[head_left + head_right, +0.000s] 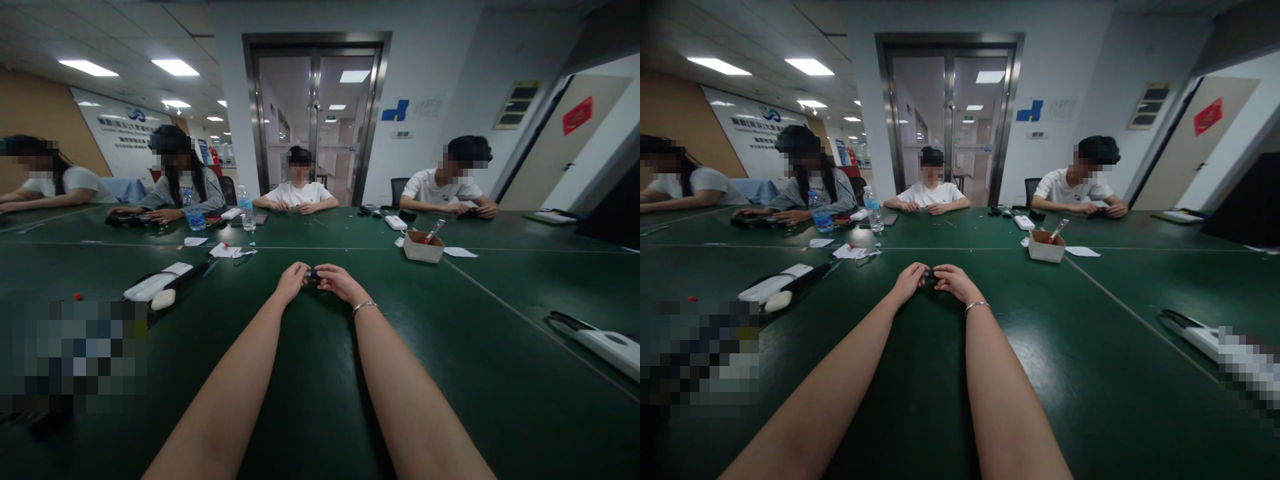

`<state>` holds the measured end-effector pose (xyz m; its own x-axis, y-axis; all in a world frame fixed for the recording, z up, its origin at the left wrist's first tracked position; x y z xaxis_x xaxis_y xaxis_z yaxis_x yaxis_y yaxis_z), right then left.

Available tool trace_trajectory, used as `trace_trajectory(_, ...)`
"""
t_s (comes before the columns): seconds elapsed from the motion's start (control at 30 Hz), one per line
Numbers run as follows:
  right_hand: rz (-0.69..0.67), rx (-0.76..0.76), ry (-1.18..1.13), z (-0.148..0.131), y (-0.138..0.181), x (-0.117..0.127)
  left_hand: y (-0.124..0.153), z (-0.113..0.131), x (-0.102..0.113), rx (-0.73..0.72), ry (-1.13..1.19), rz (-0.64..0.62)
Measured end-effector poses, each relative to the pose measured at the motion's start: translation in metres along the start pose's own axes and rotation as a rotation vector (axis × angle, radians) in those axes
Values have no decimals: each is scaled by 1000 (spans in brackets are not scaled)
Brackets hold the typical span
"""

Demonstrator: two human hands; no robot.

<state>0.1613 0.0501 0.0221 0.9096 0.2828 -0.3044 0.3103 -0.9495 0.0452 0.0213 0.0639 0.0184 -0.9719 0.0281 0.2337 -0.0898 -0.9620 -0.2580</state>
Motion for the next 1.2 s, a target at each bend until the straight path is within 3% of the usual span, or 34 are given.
trace_trajectory(0.33, 7, -3, -23, 0, 0, 1, -2, -1, 5, -22, 5, 51)
trace_trajectory(0.83, -6, 6, -20, 1, -1, 1, -1, -1, -2, 0, 61, -25)
trace_trajectory(1.2, 6, -9, -37, 0, 0, 1, 1, 3, 6, -3, 33, 53)
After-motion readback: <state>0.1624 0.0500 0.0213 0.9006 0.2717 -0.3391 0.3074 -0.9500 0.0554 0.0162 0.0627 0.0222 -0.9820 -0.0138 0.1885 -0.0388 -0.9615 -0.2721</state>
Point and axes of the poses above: each hand's wrist, its own y-axis away from the middle knuckle, its own x-axis out of the back of the hand, z = x × y, the point moved 6 cm from there along -y, towards the middle knuckle, and after that the axes turned 1 degree about z, right-handed, at the moved point
